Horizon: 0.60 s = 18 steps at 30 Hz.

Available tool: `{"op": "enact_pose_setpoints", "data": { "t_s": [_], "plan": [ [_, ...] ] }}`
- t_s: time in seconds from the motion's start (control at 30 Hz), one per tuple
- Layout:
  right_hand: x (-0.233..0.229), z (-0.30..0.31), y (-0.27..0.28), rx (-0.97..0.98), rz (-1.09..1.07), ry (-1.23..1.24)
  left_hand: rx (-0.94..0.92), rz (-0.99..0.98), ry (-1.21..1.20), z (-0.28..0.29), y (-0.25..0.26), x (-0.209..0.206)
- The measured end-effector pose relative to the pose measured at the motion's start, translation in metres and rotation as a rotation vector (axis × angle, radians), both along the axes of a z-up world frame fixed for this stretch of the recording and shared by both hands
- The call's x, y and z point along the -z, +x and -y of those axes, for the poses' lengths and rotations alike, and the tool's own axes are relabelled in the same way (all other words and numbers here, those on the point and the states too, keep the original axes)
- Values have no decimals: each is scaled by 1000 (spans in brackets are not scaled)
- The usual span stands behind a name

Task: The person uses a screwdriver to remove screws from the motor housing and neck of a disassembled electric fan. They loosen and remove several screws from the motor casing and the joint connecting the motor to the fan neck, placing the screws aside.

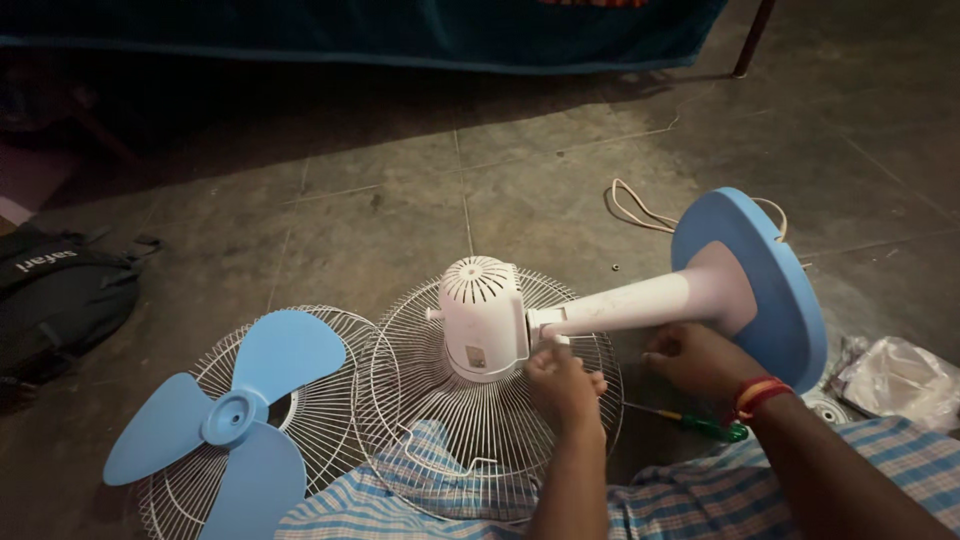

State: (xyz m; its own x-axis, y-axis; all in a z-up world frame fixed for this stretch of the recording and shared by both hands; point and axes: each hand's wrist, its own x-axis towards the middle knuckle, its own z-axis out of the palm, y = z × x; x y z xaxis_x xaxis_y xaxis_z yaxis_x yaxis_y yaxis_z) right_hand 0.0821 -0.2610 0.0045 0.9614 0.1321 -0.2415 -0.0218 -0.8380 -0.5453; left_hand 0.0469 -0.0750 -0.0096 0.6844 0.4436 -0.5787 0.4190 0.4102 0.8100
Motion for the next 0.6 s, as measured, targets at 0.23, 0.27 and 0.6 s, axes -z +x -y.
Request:
{"op": "enact_pose_setpoints", "data": {
  "t_s": [0.23,0.27,0.6],
  "plan": [
    [-48,-33,-19,151,181,28,143,24,513,-6,5,-12],
    [-55,-39,-26,165,221,33,139,-1,545,-6,5,-8],
    [-68,-82,12,-359,688,-359,54,65,-487,-10,22,37]
  ]
}}
